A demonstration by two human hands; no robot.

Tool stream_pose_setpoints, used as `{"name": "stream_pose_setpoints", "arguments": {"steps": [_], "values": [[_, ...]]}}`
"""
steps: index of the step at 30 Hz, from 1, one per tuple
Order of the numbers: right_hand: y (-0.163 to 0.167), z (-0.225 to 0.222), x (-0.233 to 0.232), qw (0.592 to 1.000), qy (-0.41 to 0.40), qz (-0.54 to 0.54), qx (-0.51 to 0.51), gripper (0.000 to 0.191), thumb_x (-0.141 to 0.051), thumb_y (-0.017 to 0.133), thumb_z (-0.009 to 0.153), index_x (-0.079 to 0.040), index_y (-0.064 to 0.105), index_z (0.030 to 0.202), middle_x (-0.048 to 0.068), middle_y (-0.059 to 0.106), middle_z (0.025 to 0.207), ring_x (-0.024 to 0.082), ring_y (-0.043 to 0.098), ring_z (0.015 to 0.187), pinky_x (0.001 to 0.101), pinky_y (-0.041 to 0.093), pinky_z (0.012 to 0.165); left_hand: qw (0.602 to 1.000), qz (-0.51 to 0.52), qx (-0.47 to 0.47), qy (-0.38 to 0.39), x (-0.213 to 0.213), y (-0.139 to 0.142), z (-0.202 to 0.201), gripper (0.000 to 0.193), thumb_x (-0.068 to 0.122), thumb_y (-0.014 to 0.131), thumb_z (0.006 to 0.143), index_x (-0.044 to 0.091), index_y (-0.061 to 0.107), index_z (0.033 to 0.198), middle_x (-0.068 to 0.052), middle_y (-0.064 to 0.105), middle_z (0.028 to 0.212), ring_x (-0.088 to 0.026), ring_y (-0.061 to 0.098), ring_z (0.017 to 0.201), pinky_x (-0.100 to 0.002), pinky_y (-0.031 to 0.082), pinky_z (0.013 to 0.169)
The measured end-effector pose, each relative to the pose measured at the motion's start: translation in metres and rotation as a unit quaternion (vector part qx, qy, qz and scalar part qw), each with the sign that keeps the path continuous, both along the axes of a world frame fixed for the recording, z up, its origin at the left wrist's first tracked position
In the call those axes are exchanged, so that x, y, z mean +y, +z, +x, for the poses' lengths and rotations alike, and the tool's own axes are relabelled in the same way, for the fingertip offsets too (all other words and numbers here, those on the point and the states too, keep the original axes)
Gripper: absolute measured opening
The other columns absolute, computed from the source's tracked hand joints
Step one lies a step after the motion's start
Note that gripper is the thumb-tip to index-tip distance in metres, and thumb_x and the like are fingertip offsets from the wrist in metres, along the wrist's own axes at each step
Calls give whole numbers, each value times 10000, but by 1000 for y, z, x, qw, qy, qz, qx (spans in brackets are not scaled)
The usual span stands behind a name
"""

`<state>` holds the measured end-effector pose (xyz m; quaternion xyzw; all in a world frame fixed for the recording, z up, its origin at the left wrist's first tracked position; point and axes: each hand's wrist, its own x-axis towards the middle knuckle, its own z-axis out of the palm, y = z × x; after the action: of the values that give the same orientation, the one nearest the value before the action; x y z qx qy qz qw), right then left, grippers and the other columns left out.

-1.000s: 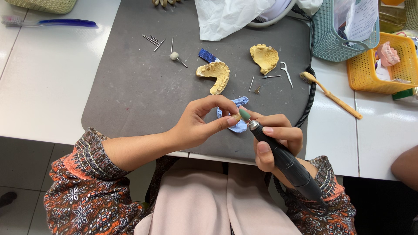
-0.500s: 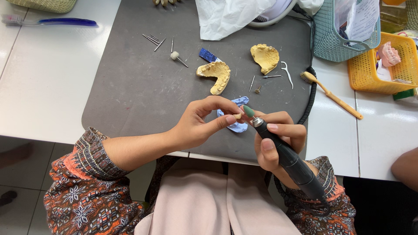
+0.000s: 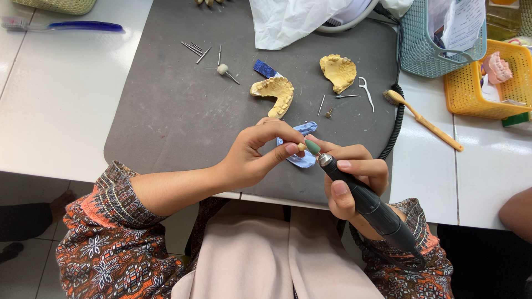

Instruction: The person uses a rotary handpiece with a green abrasive tip to grind and shape a small yellow dental prosthesis. The person holds the prosthesis in the left hand and the tool in the right, repeatedly grinding its surface. The person also wipes the tool with a tissue and briefly handles a dental mold and a plastic pick.

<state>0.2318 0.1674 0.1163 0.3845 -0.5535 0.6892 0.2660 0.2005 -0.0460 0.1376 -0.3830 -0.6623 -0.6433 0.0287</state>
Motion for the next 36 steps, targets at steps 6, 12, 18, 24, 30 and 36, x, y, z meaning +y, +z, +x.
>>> {"name": "stream_pose_setpoints", "arguments": {"steps": [6,12,18,24,30,36], "values": [[-2,-1,-1,1000,-15,1,14,227,-148,536,1008,-32,450,1183,194,603,1034,295,710,1001,604,566,1082,999,-18,29,26,0,5,0,125,214,647,1074,144,708,1158,55,752,1009,-85,620,959,-304,385,1030],[-1,1,-2,1000,-16,12,17,201,-125,535,1019,-36,464,1185,194,596,1041,259,694,992,635,538,1113,998,-13,44,31,1,5,0,112,219,652,1073,153,712,1141,59,745,1018,-81,632,966,-316,367,1064],[1,0,1,998,-24,54,31,212,-125,529,1014,-27,442,1180,207,588,1053,302,701,1032,629,533,1116,998,-10,38,38,2,3,1,104,221,654,1077,150,709,1130,57,748,1005,-75,644,973,-317,360,1071],[-5,-4,-6,998,-46,-15,30,252,-117,547,962,-5,441,1160,235,593,1022,318,727,1006,567,600,1023,999,-10,26,32,1,2,2,131,238,652,1068,144,715,1133,55,772,994,-62,650,949,-311,348,1072],[-6,1,-5,998,-54,-17,-12,261,-123,544,970,-18,426,1178,254,608,1038,371,733,1024,505,615,959,990,43,-126,-36,1,-3,3,190,245,639,1071,86,711,1147,1,733,1026,-76,676,1009,-295,498,986],[-8,4,-3,996,-17,-52,-76,272,-162,551,1081,-82,433,1313,214,633,1119,232,682,1042,572,572,1151,929,153,-320,-106,9,-15,-5,216,233,678,1042,34,670,1125,-35,703,1018,-109,665,972,-289,532,884]]}}
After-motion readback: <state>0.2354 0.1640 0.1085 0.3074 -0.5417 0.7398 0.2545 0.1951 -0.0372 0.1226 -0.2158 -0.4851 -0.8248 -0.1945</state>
